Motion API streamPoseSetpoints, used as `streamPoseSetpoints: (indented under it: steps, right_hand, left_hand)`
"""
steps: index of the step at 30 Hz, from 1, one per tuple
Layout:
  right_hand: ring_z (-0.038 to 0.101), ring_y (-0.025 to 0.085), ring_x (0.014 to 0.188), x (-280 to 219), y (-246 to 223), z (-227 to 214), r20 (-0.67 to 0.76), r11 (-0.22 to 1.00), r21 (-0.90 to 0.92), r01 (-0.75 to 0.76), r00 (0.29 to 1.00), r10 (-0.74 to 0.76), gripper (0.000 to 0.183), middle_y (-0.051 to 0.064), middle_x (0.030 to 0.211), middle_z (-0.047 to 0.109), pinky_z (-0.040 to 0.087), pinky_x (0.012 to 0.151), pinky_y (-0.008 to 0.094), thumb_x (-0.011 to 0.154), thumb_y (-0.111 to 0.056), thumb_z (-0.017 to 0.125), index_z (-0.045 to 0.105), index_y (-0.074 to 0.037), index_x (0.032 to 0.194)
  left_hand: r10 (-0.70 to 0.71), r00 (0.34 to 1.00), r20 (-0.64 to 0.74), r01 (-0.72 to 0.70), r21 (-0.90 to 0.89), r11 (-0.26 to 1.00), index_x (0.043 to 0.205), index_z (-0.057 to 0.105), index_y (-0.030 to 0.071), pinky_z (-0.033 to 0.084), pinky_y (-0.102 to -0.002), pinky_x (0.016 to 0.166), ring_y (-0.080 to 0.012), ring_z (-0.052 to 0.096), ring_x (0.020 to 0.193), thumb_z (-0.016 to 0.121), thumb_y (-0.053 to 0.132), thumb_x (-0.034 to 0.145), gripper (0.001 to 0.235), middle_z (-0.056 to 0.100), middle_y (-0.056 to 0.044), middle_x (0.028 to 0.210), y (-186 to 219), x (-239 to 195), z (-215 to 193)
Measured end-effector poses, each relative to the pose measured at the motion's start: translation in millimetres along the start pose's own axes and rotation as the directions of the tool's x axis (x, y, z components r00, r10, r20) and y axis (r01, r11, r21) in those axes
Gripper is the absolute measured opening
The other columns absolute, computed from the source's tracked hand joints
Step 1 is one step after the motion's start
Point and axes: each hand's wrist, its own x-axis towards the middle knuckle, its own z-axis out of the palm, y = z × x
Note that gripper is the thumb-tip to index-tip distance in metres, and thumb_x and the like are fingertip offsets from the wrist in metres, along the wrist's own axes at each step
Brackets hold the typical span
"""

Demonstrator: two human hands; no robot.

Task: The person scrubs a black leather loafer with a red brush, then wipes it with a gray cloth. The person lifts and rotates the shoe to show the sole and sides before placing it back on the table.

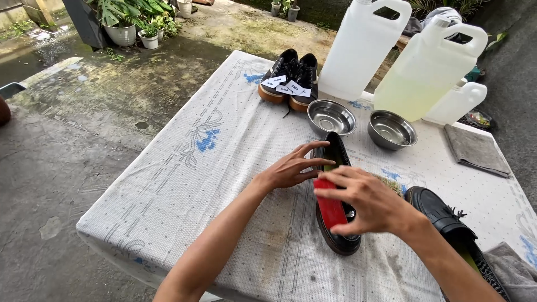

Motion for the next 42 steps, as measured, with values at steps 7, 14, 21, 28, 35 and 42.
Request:
streamPoseSetpoints:
  steps: [7,14,21,28,35,42]
  right_hand:
    - [0.055,0.03,0.128,-30,-1,13,-0.167,1.0,0.017,-0.007,0.986,0.01,0.096,0.013,0.147,0.055,0.047,0.104,0.054,0.066,-0.058,0.092,0.052,-0.022,0.147]
    - [0.053,0.031,0.131,-17,-9,7,-0.197,0.999,-0.017,-0.045,0.98,0.041,0.093,0.015,0.148,0.054,0.051,0.099,0.052,0.064,-0.053,0.091,0.056,-0.019,0.143]
    - [0.056,0.028,0.131,-21,11,14,-0.143,0.984,0.069,-0.166,0.974,0.175,0.084,0.01,0.143,0.06,0.045,0.108,0.051,0.063,-0.06,0.09,0.066,-0.025,0.135]
    - [0.058,0.029,0.129,-15,2,1,-0.141,0.923,0.329,-0.198,0.956,0.255,0.085,0.008,0.14,0.064,0.044,0.108,0.051,0.056,-0.049,0.097,0.07,-0.025,0.132]
    - [0.054,0.022,0.129,-2,5,21,-0.187,0.971,-0.059,-0.234,0.957,0.219,0.085,0.003,0.138,0.061,0.042,0.111,0.045,0.058,-0.064,0.087,0.066,-0.029,0.132]
    - [0.057,0.026,0.125,17,-19,-11,0.071,0.989,-0.091,-0.113,0.99,0.119,0.078,0.008,0.125,0.067,0.036,0.116,0.045,0.054,-0.065,0.084,0.072,-0.024,0.119]
  left_hand:
    - [-0.258,0.942,0.216,0.286,-0.111,0.952,0.152,0.036,0.035,0.041,-0.061,0.11,-0.045,0.043,0.144,0.061,0.057,0.092,0.069,-0.002,-0.019,0.171,-8,18,-24]
    - [-0.215,0.913,0.347,0.317,-0.27,0.909,0.128,0.051,0.026,0.033,-0.053,0.11,-0.0327,0.035,0.144,0.076,0.064,0.069,0.075,0.045,-0.011,0.154,-40,52,-25]
    - [-0.34,0.913,0.225,0.405,-0.398,0.823,0.132,0.052,0.023,0.049,-0.063,0.106,-0.043,0.055,0.133,0.099,0.057,0.053,0.098,0.062,-0.018,0.135,-56,52,3]
    - [-0.32,0.913,0.254,0.404,-0.443,0.8,0.131,0.051,0.017,0.043,-0.069,0.109,-0.0517,0.047,0.136,0.096,0.049,0.063,0.088,0.057,-0.028,0.137,-27,50,-27]
    - [-0.301,0.921,0.247,0.384,-0.449,0.807,0.133,0.05,0.018,0.044,-0.07,0.108,-0.0507,0.046,0.138,0.094,0.046,0.067,0.084,0.056,-0.027,0.139,-34,48,-16]
    - [-0.291,0.926,0.242,0.373,-0.458,0.807,0.134,0.049,0.02,0.044,-0.067,0.11,-0.0492,0.045,0.139,0.092,0.048,0.068,0.083,0.055,-0.025,0.142,-21,45,-28]
